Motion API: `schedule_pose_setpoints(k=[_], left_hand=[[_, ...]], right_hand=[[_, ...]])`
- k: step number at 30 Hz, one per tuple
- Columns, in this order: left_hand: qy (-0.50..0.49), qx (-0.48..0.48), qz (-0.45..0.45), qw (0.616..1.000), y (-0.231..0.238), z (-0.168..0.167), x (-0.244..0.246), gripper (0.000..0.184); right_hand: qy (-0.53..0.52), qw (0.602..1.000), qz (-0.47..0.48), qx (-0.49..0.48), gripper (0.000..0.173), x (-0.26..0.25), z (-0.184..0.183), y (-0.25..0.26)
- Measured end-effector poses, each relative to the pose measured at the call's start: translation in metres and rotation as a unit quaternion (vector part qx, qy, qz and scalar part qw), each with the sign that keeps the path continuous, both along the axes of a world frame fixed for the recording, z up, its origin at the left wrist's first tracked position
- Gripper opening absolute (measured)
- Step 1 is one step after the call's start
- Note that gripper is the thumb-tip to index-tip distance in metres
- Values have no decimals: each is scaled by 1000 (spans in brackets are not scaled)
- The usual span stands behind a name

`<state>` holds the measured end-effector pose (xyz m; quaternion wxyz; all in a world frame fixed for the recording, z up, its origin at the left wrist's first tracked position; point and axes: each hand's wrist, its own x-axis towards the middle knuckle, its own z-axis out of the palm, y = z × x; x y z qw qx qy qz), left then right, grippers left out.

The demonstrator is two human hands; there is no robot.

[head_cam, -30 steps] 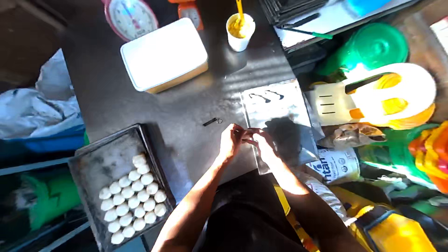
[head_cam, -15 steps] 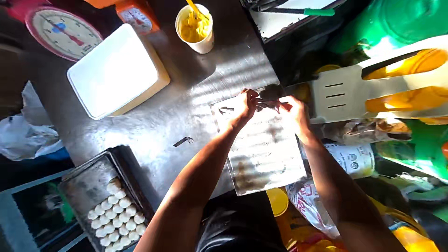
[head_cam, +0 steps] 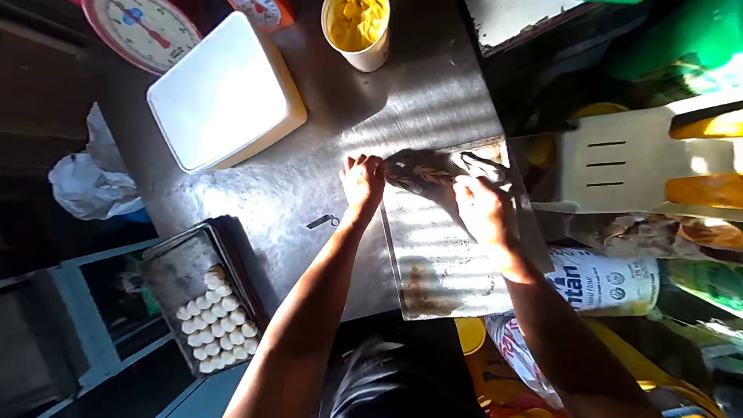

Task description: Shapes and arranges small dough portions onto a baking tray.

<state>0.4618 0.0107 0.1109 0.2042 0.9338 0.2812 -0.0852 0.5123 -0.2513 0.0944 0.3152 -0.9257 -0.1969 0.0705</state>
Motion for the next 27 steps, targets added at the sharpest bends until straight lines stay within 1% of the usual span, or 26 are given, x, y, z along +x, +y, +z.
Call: schedule_pose_setpoints(k=[2, 3, 4, 6, 8, 10, 12, 14, 15, 16, 17, 18, 19, 20, 21, 23, 24, 25, 26, 27], left_hand=[[-2, -33, -3, 999, 5, -7, -25, 29], [-24, -58, -21, 998, 3, -10, -31, 28], [-41, -81, -29, 995, 1, -14, -33, 26], [-62, -102, -25, 993, 5, -23, -33, 21], [-58, -108, -14, 992, 11, -16, -33, 18], [-62, -100, -25, 993, 18, -15, -37, 18], [-76, -77, -51, 993, 21, -29, -41, 20], [-93, -43, -72, 992, 19, -41, -44, 21], [-103, -34, -73, 991, 18, -39, -48, 21], [-105, -38, -68, 991, 22, -29, -57, 26], [-102, -51, -59, 992, 27, -13, -76, 38], [-112, -60, -44, 991, 36, 6, -105, 43], [-132, -59, -25, 989, 51, 26, -142, 43], [-158, -49, 2, 986, 71, 40, -187, 40], [-171, -37, 37, 984, 94, 53, -237, 37], [-150, 4, 133, 980, 150, 74, -347, 35], [-124, 39, 193, 972, 179, 77, -401, 35], [-109, 79, 254, 958, 211, 66, -447, 33], [-98, 90, 304, 943, 237, 57, -487, 33], [-91, 92, 334, 934, 254, 51, -519, 35]], right_hand=[[13, 998, 40, -35, 32, -23, -16, 34], [10, 997, 55, -51, 32, -29, -24, 50], [19, 996, 64, -66, 29, -33, -28, 63], [43, 994, 67, -76, 20, -34, -23, 79], [63, 994, 62, -71, 19, -35, -9, 83], [57, 995, 48, -65, 20, -43, -5, 84], [56, 994, 41, -86, 22, -54, -14, 82], [46, 990, 23, -130, 30, -62, -24, 78], [43, 988, 8, -148, 36, -67, -14, 78], [38, 987, -11, -153, 43, -79, 3, 79], [20, 990, -26, -135, 46, -98, 21, 77], [-3, 993, -35, -113, 45, -120, 38, 74], [-23, 995, -38, -86, 43, -145, 52, 72], [-33, 997, -28, -60, 39, -171, 65, 70], [-35, 999, -11, -28, 36, -198, 75, 67], [-10, 1000, 14, 10, 28, -253, 82, 67], [8, 1000, 23, 19, 26, -278, 79, 70], [34, 998, 32, 30, 26, -300, 75, 79], [66, 996, 41, 38, 26, -320, 72, 92], [95, 992, 65, 47, 26, -339, 69, 109]])
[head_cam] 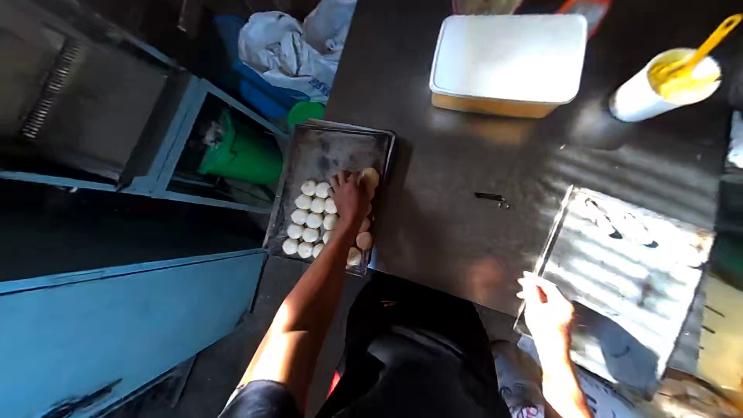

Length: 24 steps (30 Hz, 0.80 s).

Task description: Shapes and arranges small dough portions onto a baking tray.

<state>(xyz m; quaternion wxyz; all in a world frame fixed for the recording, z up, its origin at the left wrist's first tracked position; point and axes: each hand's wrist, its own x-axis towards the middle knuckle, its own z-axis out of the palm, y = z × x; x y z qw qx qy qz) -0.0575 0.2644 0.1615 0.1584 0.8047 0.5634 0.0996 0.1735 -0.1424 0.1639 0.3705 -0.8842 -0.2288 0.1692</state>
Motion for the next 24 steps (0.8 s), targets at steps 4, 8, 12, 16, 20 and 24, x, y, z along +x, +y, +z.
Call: schedule_pose_setpoints(k=[4, 8, 12, 16, 20, 24], left_hand=[[14, 10, -28, 999, 12, -2, -21, 32], [-85, -31, -13, 996, -34, 9, -5, 18], [-293, -125, 14, 948, -84, 19, 18, 13], [-389, -231, 43, 891, -147, 8, 27, 23], [-146, -215, -105, 960, -197, -37, 16, 49], [13, -140, -264, 954, -229, -58, 9, 53]], right_hand=[[-10, 981, 178, 76, 23, -37, 7, 107], [-18, 957, 279, 73, 29, -58, 20, 205], [128, 953, 268, 58, 58, -69, 22, 243], [130, 967, 186, 119, 36, -66, 16, 206], [63, 977, 202, 4, 27, -39, -43, 157], [-79, 979, 188, -7, 32, -27, -65, 114]])
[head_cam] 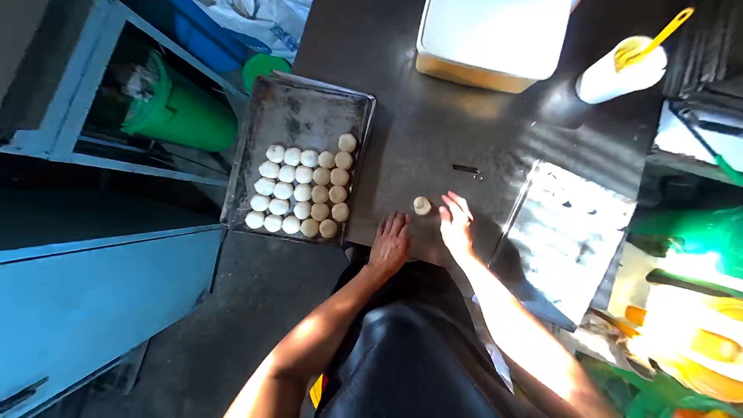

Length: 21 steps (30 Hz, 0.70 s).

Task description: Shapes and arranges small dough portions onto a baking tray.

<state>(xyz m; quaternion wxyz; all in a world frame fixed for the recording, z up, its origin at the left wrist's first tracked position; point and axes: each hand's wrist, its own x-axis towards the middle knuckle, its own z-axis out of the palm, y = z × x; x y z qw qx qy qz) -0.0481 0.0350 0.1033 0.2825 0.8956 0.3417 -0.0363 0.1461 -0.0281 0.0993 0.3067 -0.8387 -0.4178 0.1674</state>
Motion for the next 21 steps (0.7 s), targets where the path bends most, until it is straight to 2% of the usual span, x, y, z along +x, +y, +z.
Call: schedule_pose_setpoints(k=[3, 6, 8, 9, 11, 14, 16, 18, 21], left_hand=[[5, 34, -80, 996, -3, -3, 28, 48], [16, 26, -116, 993, -3, -27, 54, 48], [10, 35, -131, 991, -13, -51, 42, 55], [4, 37, -132, 991, -18, -60, 30, 61], [-6, 37, -130, 991, -28, -66, 10, 69], [-25, 28, -129, 991, -20, -54, 11, 71], [-53, 27, -145, 988, -16, -43, 17, 66], [-49, 24, -176, 983, -18, -39, 31, 64], [-13, 35, -213, 976, -19, -54, 44, 65]], right_hand=[[-51, 998, 26, 13, 37, -8, 0, -5], [-86, 991, 103, -25, 45, -15, -37, -13], [-163, 972, 157, -70, 63, -16, -59, -32], [-184, 961, 185, -93, 71, -15, -60, -41], [-177, 950, 219, -134, 75, -11, -48, -51], [-116, 972, 179, -103, 55, 5, -12, -20], [-79, 987, 140, -12, 37, 10, -4, 11], [-51, 983, 169, -39, 35, 11, -7, 37], [-82, 957, 255, -113, 38, 9, -14, 61]])
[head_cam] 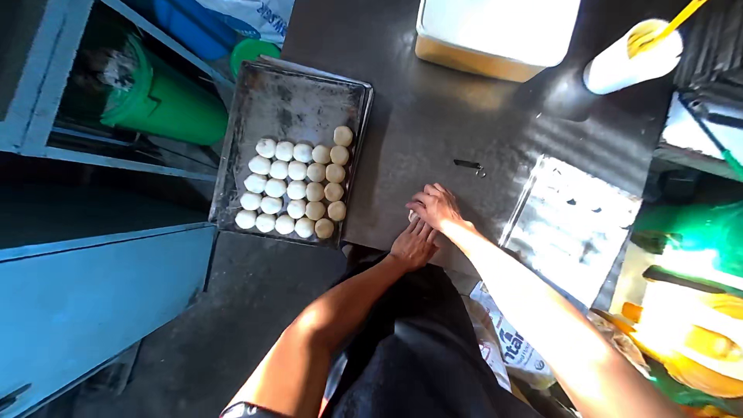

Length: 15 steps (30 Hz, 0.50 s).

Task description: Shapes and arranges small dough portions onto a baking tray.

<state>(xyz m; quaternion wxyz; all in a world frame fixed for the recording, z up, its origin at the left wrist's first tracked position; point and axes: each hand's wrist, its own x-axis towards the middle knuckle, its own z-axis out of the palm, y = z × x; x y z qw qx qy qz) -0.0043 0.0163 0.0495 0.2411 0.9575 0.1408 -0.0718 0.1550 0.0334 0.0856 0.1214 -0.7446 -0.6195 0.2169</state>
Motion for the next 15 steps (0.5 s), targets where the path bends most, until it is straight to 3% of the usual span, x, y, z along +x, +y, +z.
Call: schedule_pose_setpoints(k=[3, 6, 11, 15], left_hand=[[-7, 13, -24, 1000, 3, -15, -8, 65], [-33, 4, -21, 999, 0, -26, -15, 66], [-72, 3, 14, 997, -1, -38, -14, 70], [-76, 12, 23, 997, -1, -40, -14, 71]], right_hand=[[-49, 997, 62, -25, 54, -4, -10, 10], [-103, 986, 125, 38, 65, -3, -37, 27], [-176, 966, 30, 188, 52, 4, -57, 80], [-193, 965, 97, 146, 56, 22, -51, 101]])
